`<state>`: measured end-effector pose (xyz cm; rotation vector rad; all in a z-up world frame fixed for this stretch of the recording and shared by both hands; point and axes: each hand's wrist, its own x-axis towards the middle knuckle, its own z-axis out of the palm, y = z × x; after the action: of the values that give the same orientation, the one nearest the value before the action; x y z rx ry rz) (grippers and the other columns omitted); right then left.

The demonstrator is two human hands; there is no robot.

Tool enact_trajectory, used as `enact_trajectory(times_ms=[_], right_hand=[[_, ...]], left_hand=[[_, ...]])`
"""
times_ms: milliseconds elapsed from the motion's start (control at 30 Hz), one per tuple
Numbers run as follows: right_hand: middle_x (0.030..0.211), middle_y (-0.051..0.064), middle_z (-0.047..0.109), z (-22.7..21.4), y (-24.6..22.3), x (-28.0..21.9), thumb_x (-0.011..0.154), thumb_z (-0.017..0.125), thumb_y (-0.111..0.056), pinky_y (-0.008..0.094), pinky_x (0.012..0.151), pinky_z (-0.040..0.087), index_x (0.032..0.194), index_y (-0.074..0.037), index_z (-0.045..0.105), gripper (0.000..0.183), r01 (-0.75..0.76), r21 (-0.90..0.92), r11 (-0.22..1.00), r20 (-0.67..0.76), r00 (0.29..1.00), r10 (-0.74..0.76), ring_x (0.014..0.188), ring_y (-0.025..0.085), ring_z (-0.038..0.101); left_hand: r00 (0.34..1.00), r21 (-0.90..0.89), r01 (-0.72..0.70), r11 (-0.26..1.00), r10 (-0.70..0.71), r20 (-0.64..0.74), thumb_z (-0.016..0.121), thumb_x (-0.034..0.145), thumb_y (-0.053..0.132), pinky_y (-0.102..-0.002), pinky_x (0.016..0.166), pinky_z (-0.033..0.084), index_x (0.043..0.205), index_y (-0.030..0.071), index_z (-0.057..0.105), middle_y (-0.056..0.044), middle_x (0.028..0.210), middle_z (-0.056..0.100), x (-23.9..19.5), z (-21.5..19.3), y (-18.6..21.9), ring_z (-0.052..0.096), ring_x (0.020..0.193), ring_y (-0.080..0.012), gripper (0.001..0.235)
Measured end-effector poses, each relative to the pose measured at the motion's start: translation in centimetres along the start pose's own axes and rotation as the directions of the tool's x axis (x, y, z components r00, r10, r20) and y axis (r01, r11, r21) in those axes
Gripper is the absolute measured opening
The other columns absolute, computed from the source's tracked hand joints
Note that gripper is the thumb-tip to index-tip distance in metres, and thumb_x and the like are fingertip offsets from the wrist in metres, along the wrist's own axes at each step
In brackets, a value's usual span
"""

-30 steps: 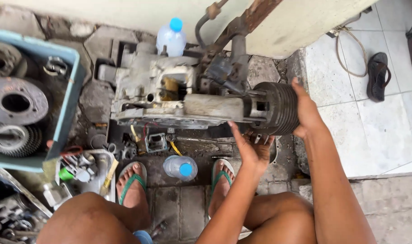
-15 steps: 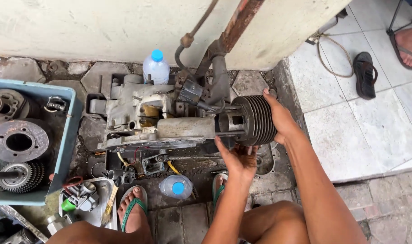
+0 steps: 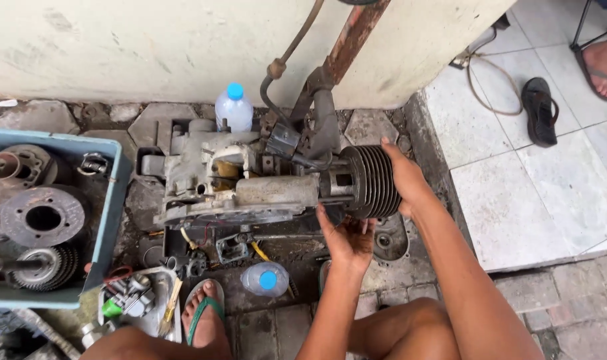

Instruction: Disassembling and cleaning a motorcycle engine, including scrubbing the exterior and removing the cylinder to inspect the piston.

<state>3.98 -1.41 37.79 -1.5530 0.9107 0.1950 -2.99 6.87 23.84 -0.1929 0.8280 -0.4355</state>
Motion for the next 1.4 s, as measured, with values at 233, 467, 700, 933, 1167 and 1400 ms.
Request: enact_trajectory(times_ms=[233,467,700,933,1167,1400], right_hand=[[0.147,0.032,0.048,0.2,-0.1,-0.6,0.098,0.054,-0.068,0.065,0.106,0.045,0.153,0.001,0.038,0.090,0.019,-0.093,0.995,0.030,0.999,-0.016,0.131,0.048,0.055],[0.156,0.025,0.040,-1.4,2.2,4.5,0.095,0.038,-0.088,0.072,0.111,0.035,0.152,-0.004,0.043,0.102,0.129,-0.506,0.853,-0.017,0.987,-0.160,0.145,0.046,0.037],[0.154,0.031,0.040,-0.6,-1.8,-2.4,0.103,0.033,-0.068,0.082,0.108,0.026,0.137,-0.002,0.057,0.078,0.209,-0.789,0.578,-0.034,0.924,-0.381,0.147,0.055,0.026],[0.130,0.028,0.061,0.7,-0.6,-1.0,0.107,0.045,-0.050,0.063,0.100,0.047,0.129,-0.004,0.063,0.054,0.561,-0.777,0.286,0.236,0.680,-0.694,0.124,0.051,0.058],[0.124,0.023,0.068,0.8,-1.2,-1.2,0.110,0.035,-0.048,0.058,0.100,0.050,0.132,-0.010,0.066,0.054,0.555,-0.814,0.172,0.331,0.686,-0.648,0.118,0.045,0.064],[0.121,0.023,0.069,-0.1,-0.9,-1.6,0.108,0.044,-0.053,0.057,0.099,0.051,0.125,-0.011,0.069,0.052,0.597,-0.767,0.237,0.344,0.694,-0.633,0.118,0.045,0.062]], left_hand=[[0.998,0.654,-0.022,0.756,-0.022,0.059,0.067,0.085,0.078,-0.038,0.109,0.048,0.139,-0.001,0.041,-0.021,0.133,0.050,-3.7,-0.2,5.8,0.057,0.128,-0.0305,0.099],[0.922,0.839,-0.388,-0.383,-0.159,0.354,0.060,0.095,0.060,-0.048,0.096,0.059,0.117,0.003,0.069,-0.026,0.117,0.073,-18.6,11.3,10.0,0.071,0.114,-0.0383,0.062],[0.575,-0.239,-0.369,-0.898,-0.423,0.701,0.058,0.097,0.054,-0.058,0.098,0.048,0.122,0.006,0.070,-0.020,0.114,0.070,-22.9,19.5,11.1,0.064,0.115,-0.0413,0.055],[0.679,-0.115,-0.264,-0.958,-0.269,0.683,0.062,0.094,0.063,-0.065,0.105,0.042,0.137,0.004,0.058,-0.024,0.138,0.057,-21.5,20.0,13.0,0.055,0.129,-0.0443,0.073],[0.648,-0.097,-0.253,-0.963,-0.243,0.722,0.066,0.090,0.066,-0.061,0.101,0.044,0.130,0.007,0.064,-0.022,0.139,0.057,-19.7,19.6,13.9,0.063,0.122,-0.0444,0.071],[0.629,-0.102,-0.289,-0.952,-0.269,0.729,0.060,0.094,0.068,-0.065,0.101,0.044,0.131,0.008,0.063,-0.024,0.138,0.059,-18.9,18.6,15.1,0.062,0.125,-0.0434,0.071]])
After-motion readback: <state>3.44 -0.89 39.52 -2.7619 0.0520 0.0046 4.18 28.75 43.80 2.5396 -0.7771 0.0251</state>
